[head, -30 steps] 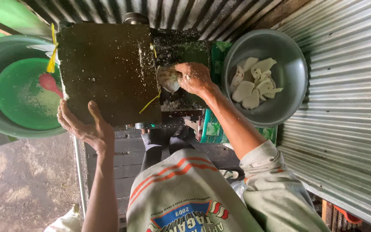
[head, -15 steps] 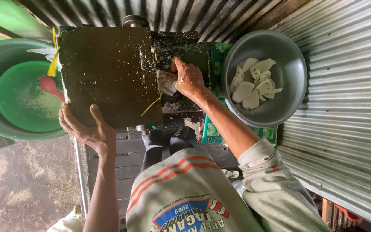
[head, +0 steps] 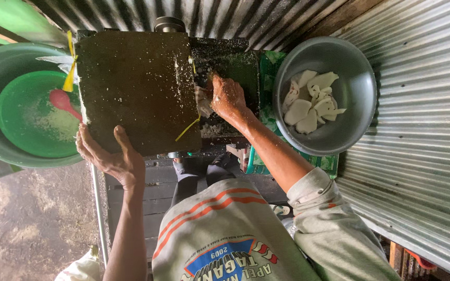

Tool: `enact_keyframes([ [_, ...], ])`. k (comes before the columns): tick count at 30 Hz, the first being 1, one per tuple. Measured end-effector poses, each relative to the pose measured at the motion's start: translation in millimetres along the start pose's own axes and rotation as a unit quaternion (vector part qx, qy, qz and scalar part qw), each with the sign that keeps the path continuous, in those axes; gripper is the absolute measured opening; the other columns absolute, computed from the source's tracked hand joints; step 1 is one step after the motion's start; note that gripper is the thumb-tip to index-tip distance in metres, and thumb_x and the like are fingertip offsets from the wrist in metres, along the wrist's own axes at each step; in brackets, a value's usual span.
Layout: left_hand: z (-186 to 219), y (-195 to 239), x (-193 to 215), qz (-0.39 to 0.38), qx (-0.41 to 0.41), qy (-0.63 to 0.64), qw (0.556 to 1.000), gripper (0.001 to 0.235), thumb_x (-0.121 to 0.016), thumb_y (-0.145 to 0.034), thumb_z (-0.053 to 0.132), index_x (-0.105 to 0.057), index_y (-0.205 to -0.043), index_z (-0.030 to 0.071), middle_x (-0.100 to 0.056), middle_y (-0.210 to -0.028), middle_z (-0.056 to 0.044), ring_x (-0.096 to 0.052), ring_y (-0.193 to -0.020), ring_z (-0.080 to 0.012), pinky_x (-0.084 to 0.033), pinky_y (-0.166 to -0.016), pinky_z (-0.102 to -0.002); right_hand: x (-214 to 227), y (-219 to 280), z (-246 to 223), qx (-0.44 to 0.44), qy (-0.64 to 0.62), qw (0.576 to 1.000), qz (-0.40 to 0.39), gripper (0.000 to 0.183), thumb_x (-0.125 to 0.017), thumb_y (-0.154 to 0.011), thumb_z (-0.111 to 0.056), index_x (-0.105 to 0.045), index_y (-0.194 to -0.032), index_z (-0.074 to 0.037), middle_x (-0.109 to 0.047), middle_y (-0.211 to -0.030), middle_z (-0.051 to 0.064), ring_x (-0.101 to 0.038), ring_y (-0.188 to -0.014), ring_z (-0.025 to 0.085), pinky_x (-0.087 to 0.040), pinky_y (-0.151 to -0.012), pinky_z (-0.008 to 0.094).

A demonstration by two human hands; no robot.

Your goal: The person grates white vegetable slices using a manual grater. They pick slices from a metal bowl, press them against the grater, and collect the grated material in a green basin. The person repeats this process for multiple slices.

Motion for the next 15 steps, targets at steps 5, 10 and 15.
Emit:
enact_keyframes([
  [5, 1, 0, 0, 0.000, -0.009, -0.003, 1.000, 0.065, -0.070, -0.113, 0.037, -0.041, -0.159, 0.000, -0.045, -0.153, -0.025, -0.042, -0.148, -0.0399, -0.033, -0.127, -0.057, -24, -1, 15, 0.017, 0.026, 0.999, 0.031, 0.026, -0.055, -0.089, -0.006, -0.065, -0.113, -0.001, -0.069, -0.083, 0.024, -0.068, -0.078, 0.043, -0.052, -0.071, 0.057],
  [10, -2, 0, 1, 0.006, -0.014, -0.007, 1.000, 0.067, -0.071, -0.113, 0.038, -0.042, -0.159, -0.001, -0.045, -0.154, -0.024, -0.041, -0.150, -0.0403, -0.033, -0.128, -0.058, -18, 3, 13, 0.003, 0.008, 0.999, 0.043, 0.023, -0.054, -0.097, -0.003, -0.068, -0.115, 0.000, -0.070, -0.086, 0.024, -0.069, -0.078, 0.040, -0.054, -0.069, 0.053],
  [15, -3, 0, -2, 0.008, -0.005, -0.017, 1.000, 0.067, -0.070, -0.111, 0.041, -0.044, -0.157, 0.001, -0.047, -0.153, -0.024, -0.043, -0.148, -0.0401, -0.034, -0.127, -0.058, 25, 17, -14, 0.092, -0.190, 0.977, 0.026, 0.016, -0.064, -0.093, -0.001, -0.072, -0.107, -0.002, -0.075, -0.097, 0.014, -0.074, -0.080, 0.022, -0.063, -0.068, 0.032],
])
Point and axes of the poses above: each hand's wrist, its own y-axis away from the middle knuckle, its own x-axis out of the back of the hand, z = x × y, the point moved 9 cm from there along -y, towards the middle knuckle
